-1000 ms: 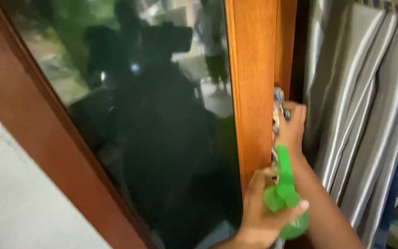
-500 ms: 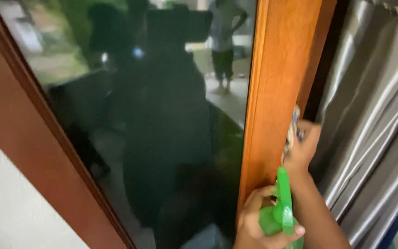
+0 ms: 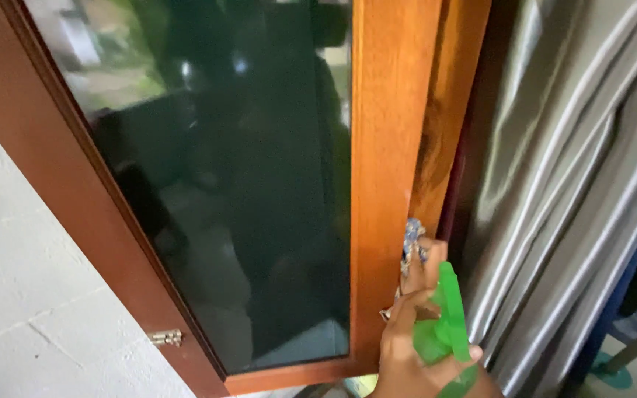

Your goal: The person sprays a green cleaning solution onto a patterned cloth and wipes the wooden window frame and adjacent glass. The person repeatedly sprays and wipes along the vertical and horizontal edges of the frame, focusing on corners and seams.

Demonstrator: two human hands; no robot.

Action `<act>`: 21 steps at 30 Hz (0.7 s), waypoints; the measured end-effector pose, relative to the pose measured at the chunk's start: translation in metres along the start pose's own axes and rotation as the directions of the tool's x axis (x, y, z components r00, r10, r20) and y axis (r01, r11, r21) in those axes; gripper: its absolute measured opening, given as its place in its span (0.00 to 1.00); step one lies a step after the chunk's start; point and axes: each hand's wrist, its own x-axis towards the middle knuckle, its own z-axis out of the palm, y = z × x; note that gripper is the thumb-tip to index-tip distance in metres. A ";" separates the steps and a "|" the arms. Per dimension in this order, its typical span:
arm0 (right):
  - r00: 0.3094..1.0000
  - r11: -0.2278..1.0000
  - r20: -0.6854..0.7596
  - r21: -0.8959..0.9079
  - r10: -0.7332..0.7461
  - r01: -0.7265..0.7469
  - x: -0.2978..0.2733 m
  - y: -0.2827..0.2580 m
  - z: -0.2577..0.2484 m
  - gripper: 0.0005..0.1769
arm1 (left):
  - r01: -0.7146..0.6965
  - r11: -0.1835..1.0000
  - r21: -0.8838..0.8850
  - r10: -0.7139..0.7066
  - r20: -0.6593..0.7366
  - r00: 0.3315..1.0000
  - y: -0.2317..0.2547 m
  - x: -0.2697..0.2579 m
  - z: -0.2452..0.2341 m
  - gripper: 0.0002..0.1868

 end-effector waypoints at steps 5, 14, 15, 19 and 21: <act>0.999 0.999 -0.018 -0.024 -0.037 0.037 -0.037 0.020 -0.001 0.13 | 0.022 1.000 -0.022 -0.022 -0.007 1.000 -0.028 -0.022 0.011 0.38; 0.733 0.710 0.134 -0.181 -0.667 0.680 0.001 -0.028 -0.020 0.12 | 0.127 0.991 0.033 -0.125 -0.055 0.991 -0.013 -0.023 -0.004 0.38; 0.847 0.843 0.129 -0.101 -0.515 0.528 0.005 -0.040 -0.023 0.10 | 0.114 0.992 0.047 -0.111 -0.063 0.992 -0.014 -0.021 -0.006 0.39; 0.980 0.991 0.145 -0.002 -0.135 0.137 -0.008 -0.055 -0.034 0.11 | 0.116 0.990 0.081 -0.107 -0.112 0.988 -0.022 -0.016 -0.010 0.39; 0.980 0.988 0.150 -0.058 -0.131 0.141 -0.024 -0.016 -0.029 0.10 | 0.136 0.987 0.085 -0.125 -0.123 0.985 -0.025 -0.015 -0.009 0.39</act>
